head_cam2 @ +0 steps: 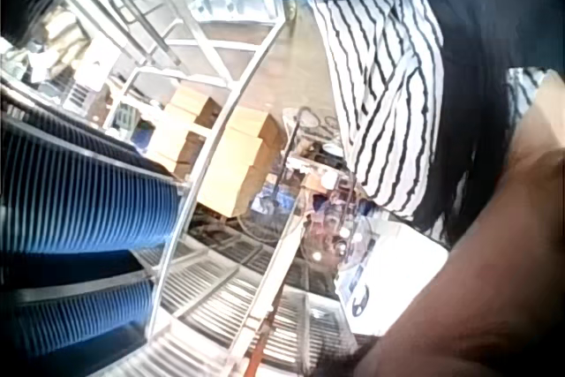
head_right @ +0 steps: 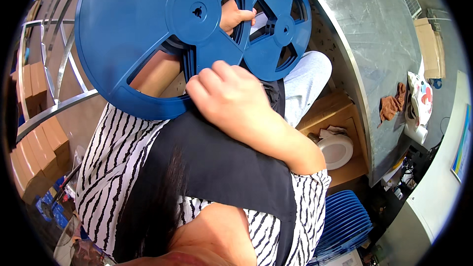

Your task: The person sits on the floor and repeatedly picks up blue plastic reel-like parts from a metal shelf. They place the parts onto a stack on their lap, aligning them carefully before adding the next one. The person continues this repetitive stacking process throughout the clip.

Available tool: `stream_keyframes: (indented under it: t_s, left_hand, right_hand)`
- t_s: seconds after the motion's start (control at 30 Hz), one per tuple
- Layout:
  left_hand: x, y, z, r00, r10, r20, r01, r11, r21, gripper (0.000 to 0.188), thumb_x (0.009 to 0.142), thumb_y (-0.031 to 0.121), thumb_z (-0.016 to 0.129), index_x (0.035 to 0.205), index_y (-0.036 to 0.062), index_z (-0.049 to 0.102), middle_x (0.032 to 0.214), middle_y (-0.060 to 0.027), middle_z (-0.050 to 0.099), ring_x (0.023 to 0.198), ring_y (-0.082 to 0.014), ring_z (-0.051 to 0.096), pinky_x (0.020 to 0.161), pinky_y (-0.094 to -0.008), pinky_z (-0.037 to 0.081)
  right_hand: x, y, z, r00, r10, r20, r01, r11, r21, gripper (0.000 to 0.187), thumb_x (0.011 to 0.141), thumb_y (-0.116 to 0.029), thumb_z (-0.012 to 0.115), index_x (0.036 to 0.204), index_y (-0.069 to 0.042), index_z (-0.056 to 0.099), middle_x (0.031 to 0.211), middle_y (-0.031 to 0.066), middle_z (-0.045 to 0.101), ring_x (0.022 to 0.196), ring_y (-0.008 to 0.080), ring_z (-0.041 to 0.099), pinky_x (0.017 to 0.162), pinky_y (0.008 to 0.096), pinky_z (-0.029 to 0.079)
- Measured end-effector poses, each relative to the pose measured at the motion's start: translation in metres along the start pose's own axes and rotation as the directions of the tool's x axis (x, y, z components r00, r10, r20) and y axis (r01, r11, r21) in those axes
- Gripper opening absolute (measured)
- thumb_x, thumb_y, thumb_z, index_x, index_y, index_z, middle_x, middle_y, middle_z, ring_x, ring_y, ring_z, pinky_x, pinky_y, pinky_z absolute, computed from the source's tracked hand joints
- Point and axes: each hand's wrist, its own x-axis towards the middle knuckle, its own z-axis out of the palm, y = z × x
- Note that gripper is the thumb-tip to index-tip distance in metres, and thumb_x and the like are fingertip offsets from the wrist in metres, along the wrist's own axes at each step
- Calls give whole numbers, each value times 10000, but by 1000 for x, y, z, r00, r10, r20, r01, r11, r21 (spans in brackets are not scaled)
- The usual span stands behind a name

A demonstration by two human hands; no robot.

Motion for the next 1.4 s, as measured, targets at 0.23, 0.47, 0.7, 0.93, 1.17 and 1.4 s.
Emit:
stream_keyframes:
  t_s: [0.23,0.47,0.7,0.93,1.17,1.4]
  left_hand:
    - [3,2,4,1000,-13,5,13,1000,-14,91,799,47,665,859,-2,616,699,-96,634,634,-179,628,599,-282,507]
    - [4,-5,8,997,-63,-47,58,994,-95,106,785,24,668,864,-12,607,702,-113,628,622,-198,631,588,-288,514]
    - [4,-7,4,997,-77,-4,76,992,-104,114,778,29,669,871,-9,615,715,-114,630,639,-198,629,590,-299,519]
    - [5,-15,2,993,-112,-33,106,983,-148,114,763,15,658,867,-10,618,721,-104,634,655,-191,627,602,-301,513]
    - [6,-14,-9,986,-162,31,162,987,-4,175,856,185,677,891,20,632,765,-62,643,714,-150,619,639,-254,492]
    - [-31,17,-32,906,-413,97,424,892,-158,206,880,130,619,1035,0,577,873,-92,606,828,-162,582,765,-278,477]
  right_hand:
    - [-4,33,25,788,553,272,-472,259,842,196,797,-96,702,900,-44,544,729,-20,523,675,56,462,620,219,399]
    - [3,28,38,790,527,313,-499,257,828,120,805,-67,660,843,-21,557,731,12,571,701,61,517,666,229,442]
    - [0,30,42,770,537,345,-501,175,847,111,791,-67,648,816,-17,552,711,16,567,663,66,525,629,235,450]
    - [4,29,43,783,526,332,-524,270,808,105,794,-72,655,822,-20,569,732,25,590,684,69,544,630,247,457]
    - [3,34,50,842,505,192,-413,373,831,107,798,-58,650,802,-34,546,733,-5,537,681,59,487,626,217,411]
    - [-99,125,83,426,905,-8,-527,255,811,129,823,-95,659,895,-64,557,820,-15,559,736,61,528,652,204,439]
